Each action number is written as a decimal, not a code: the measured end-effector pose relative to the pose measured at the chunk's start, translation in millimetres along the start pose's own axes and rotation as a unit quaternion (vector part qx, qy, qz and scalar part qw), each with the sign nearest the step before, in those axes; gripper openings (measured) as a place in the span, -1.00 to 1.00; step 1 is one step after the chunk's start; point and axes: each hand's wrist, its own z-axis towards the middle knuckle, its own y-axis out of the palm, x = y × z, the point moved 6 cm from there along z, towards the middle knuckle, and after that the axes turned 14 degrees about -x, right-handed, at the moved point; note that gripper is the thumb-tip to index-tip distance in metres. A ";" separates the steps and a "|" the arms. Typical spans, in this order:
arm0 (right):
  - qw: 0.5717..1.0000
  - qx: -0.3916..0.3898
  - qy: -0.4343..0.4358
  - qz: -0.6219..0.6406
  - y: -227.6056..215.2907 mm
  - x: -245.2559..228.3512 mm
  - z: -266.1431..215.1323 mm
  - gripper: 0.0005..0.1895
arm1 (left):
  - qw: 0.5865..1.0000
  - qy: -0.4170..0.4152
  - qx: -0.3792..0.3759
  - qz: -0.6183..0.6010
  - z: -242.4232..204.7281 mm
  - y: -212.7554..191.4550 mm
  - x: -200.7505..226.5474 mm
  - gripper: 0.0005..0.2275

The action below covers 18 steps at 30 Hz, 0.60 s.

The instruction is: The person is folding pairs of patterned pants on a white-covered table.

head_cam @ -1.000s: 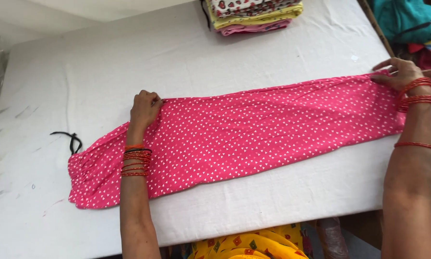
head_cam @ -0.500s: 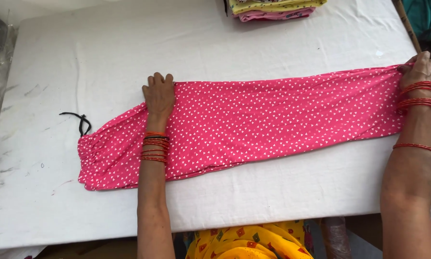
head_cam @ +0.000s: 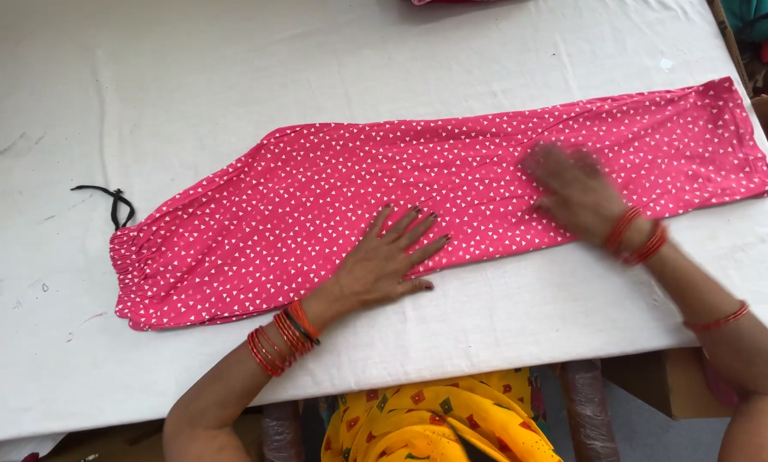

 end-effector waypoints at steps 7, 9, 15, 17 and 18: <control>0.931 0.133 0.339 0.021 -33.3 219.4 -82.2 -0.25 | 0.998 -0.044 0.001 0.053 -2.5 -13.1 8.7 -0.33; 0.924 0.161 0.346 0.027 -26.6 229.7 -83.1 -0.27 | 0.995 -0.072 -0.067 0.012 7.9 -18.5 -9.8 -0.39; 0.942 0.226 0.204 -0.144 -48.7 151.2 -35.8 -0.71 | 0.950 -0.127 0.285 0.029 68.4 -53.1 -107.3 -0.71; 0.968 0.239 0.055 -0.059 -52.5 111.9 -7.2 -0.72 | 0.938 -0.187 0.293 0.001 95.1 -55.5 -135.2 -0.73; 0.967 0.241 0.054 -0.061 -56.2 99.4 4.7 -0.72 | 0.937 -0.187 0.296 0.002 100.8 -61.2 -132.1 -0.73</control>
